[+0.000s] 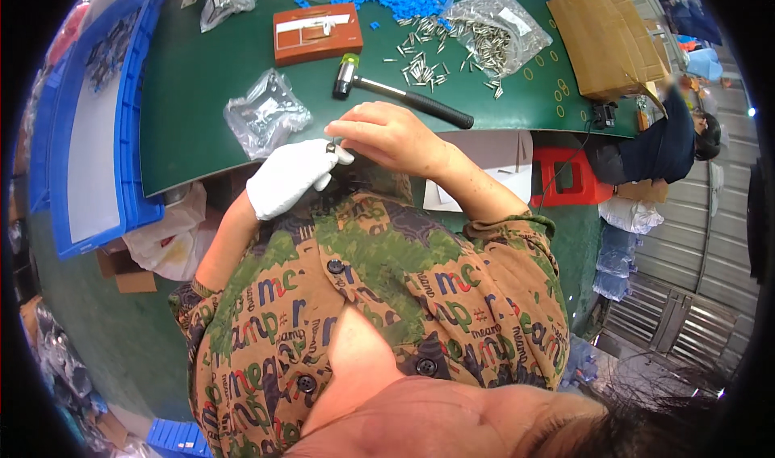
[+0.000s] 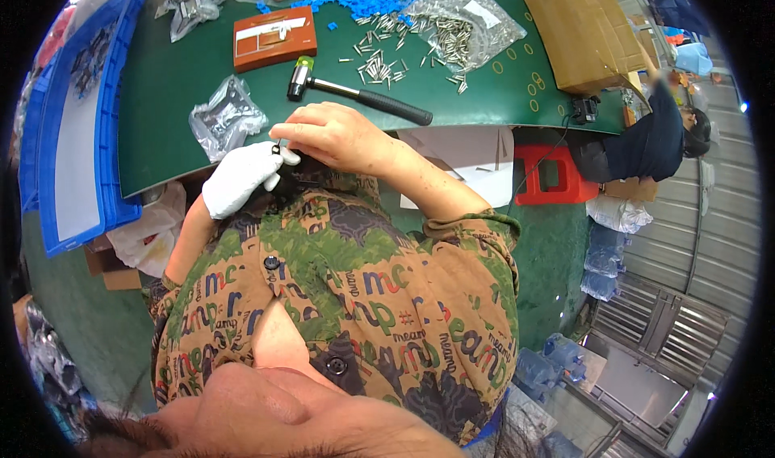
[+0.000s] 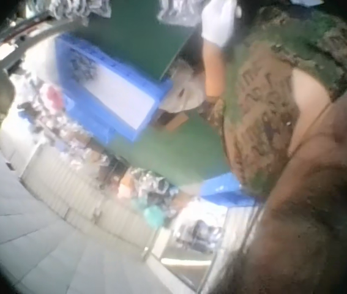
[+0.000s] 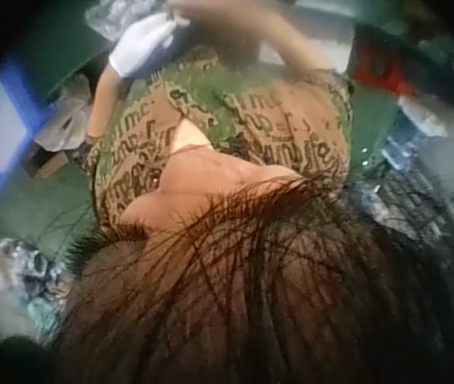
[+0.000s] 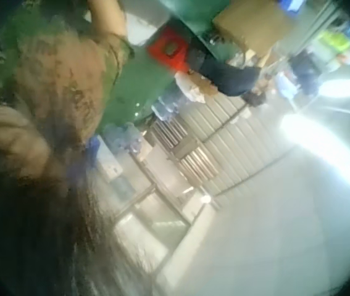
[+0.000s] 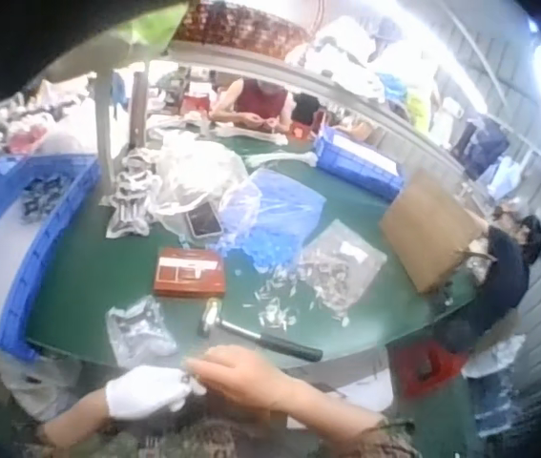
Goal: The person assembles small metal hardware components at a green workbench. They pick up black plastic parts and metal fasteners, insert the fasteners into the parts, and place the assembled units into a blue bin. The person wears a white glove on their left hand and uses their right hand to manipulate the components.
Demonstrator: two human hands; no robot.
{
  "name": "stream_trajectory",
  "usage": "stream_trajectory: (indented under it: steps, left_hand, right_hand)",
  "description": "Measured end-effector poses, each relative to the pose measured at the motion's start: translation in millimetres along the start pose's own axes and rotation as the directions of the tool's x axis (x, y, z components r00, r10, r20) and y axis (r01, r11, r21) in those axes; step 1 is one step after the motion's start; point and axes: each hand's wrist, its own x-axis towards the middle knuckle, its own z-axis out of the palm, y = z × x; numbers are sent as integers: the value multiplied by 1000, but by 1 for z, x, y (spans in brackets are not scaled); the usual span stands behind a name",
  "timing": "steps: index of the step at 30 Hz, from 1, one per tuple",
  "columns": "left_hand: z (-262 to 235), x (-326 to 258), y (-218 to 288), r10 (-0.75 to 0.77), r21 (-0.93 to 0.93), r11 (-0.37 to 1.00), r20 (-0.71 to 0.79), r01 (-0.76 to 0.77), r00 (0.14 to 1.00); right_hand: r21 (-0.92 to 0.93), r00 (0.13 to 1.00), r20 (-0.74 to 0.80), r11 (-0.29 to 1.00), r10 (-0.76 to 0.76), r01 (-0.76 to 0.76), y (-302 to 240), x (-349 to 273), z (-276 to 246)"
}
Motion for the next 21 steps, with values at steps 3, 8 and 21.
stream_trajectory:
  steps: [3,8,21]
  left_hand:
    - [4,-3,-2,24,15,1000,24,-25,999]
    - [7,-7,-5,4,-37,999,21,-3,1000]
    - [0,-3,-7,34,43,998,8,-34,999]
  right_hand:
    - [-72,998,25,996,-56,58,2,-5,6]
    - [-80,998,-2,995,-62,61,-1,-9,14]
    - [-202,992,-127,979,5,-31,-9,-18,36]
